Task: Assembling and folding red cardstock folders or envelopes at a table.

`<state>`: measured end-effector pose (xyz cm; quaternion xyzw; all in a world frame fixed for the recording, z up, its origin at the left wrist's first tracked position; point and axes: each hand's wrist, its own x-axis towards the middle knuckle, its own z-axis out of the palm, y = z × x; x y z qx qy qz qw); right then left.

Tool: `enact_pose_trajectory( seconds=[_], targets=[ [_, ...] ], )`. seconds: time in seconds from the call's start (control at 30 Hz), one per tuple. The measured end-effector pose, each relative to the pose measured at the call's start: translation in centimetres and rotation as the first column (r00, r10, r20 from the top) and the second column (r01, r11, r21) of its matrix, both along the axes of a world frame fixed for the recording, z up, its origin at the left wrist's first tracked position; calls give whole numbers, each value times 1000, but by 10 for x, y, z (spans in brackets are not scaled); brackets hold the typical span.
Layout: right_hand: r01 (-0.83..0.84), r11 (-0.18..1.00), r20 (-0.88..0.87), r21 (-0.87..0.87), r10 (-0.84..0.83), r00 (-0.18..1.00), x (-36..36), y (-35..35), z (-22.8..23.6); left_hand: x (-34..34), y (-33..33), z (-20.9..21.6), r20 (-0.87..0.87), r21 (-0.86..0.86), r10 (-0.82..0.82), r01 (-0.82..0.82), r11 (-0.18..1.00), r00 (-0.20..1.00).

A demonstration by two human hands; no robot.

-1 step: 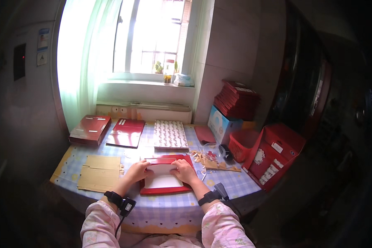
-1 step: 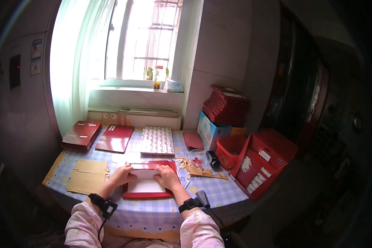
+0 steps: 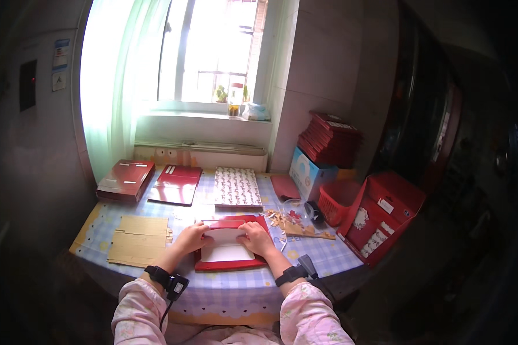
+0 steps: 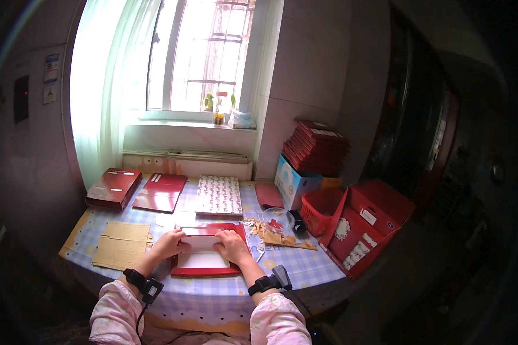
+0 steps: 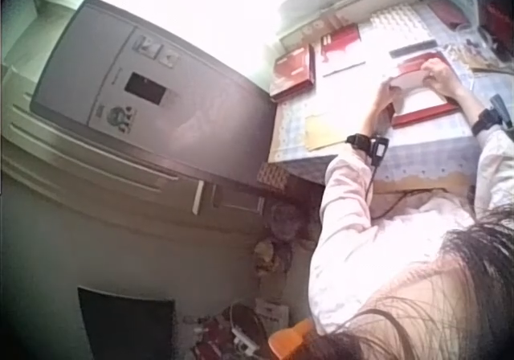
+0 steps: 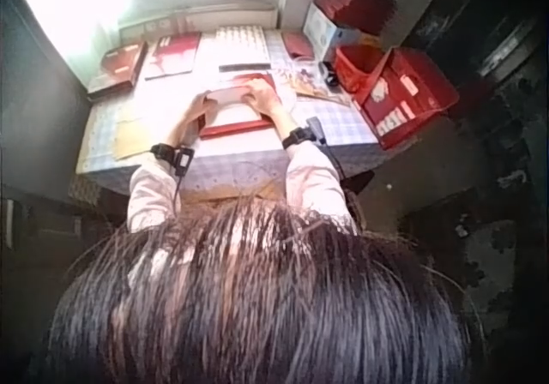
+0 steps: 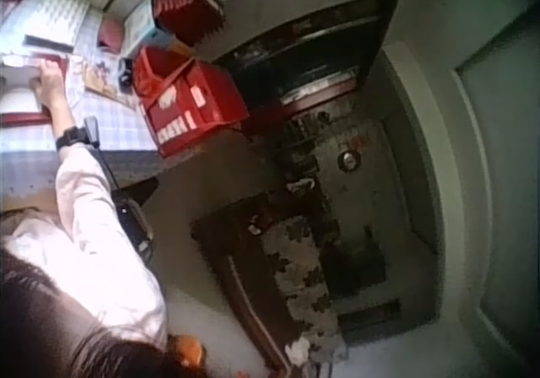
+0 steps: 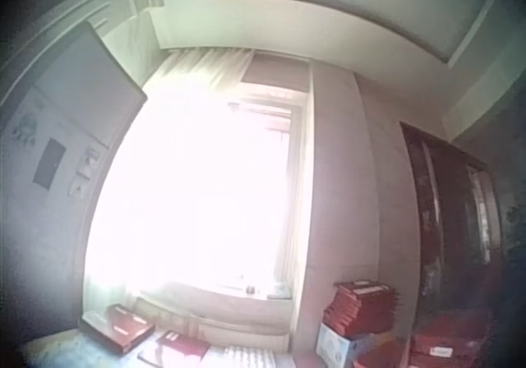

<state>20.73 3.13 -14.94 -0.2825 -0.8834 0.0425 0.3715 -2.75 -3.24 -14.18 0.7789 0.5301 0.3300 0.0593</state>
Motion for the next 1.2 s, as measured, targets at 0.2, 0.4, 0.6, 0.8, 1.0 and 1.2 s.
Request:
enact_pose_trajectory(
  seconds=[0.2, 0.4, 0.6, 0.8, 1.0, 1.2],
  targets=[
    [14, 995, -7, 96, -13, 1000, -5, -6, 1, -10, 1, -5, 66, -37, -69, 72, 997, 995],
    [34, 998, 48, 48, -37, 998, -3, -4, 0, -8, -3, 0, 86, -15, -154, 156, 988, 984],
    [42, 995, 118, 94, -53, 992, -4, -3, 1, 2, -13, 5, -225, 7, 48, -48, 999, 973],
    [45, 994, 157, 95, -60, 986, -1, -6, 3, -14, -8, -3, -81, -147, 105, -116, 982, 991],
    [57, 988, 106, 146, -73, 992, -2, -9, 2, -18, -5, -12, -96, -82, 30, -38, 996, 995],
    [94, 960, 96, 265, -123, 988, -2, -11, 7, -8, -3, -7, 1, 203, 35, -34, 979, 999]
  ],
)
